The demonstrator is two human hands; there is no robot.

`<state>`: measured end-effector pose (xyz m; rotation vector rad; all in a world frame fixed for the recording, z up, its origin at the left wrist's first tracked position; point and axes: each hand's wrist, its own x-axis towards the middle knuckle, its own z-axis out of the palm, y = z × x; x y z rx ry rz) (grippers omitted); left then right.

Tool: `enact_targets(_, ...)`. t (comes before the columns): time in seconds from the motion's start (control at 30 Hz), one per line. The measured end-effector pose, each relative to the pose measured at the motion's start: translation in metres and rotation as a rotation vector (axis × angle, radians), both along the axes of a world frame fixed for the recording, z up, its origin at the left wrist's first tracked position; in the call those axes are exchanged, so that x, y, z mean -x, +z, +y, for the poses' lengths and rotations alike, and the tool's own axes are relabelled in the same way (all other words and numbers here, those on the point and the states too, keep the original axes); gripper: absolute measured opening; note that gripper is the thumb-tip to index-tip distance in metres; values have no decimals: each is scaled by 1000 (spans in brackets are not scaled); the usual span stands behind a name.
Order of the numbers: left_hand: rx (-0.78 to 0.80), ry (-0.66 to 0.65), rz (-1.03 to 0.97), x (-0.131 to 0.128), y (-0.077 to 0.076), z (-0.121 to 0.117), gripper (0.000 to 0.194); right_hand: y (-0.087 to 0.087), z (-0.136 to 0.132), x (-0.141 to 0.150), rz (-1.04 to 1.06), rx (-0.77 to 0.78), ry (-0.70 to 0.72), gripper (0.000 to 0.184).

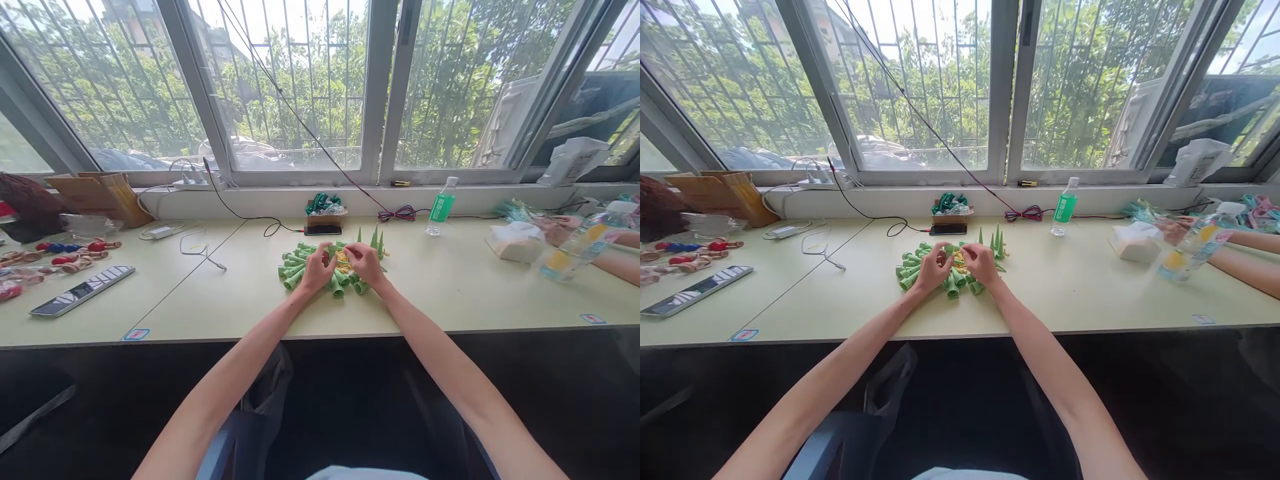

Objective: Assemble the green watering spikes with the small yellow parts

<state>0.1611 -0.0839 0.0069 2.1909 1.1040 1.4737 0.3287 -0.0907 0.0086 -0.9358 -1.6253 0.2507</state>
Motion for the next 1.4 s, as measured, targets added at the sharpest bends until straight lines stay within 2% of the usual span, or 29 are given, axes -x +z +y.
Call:
enact_targets(0.23,-18,-7,-2,0,0,1,35,0,-1,5,-15,29,29,20)
enact_targets(0.83,-48,-16,78,-1,3,-4,32,-2,-1,4,-61,45,-18,20)
enact_targets(1.4,-38,-10,86,-1,3,-4,35,1,-5,4,-48,54,19,20)
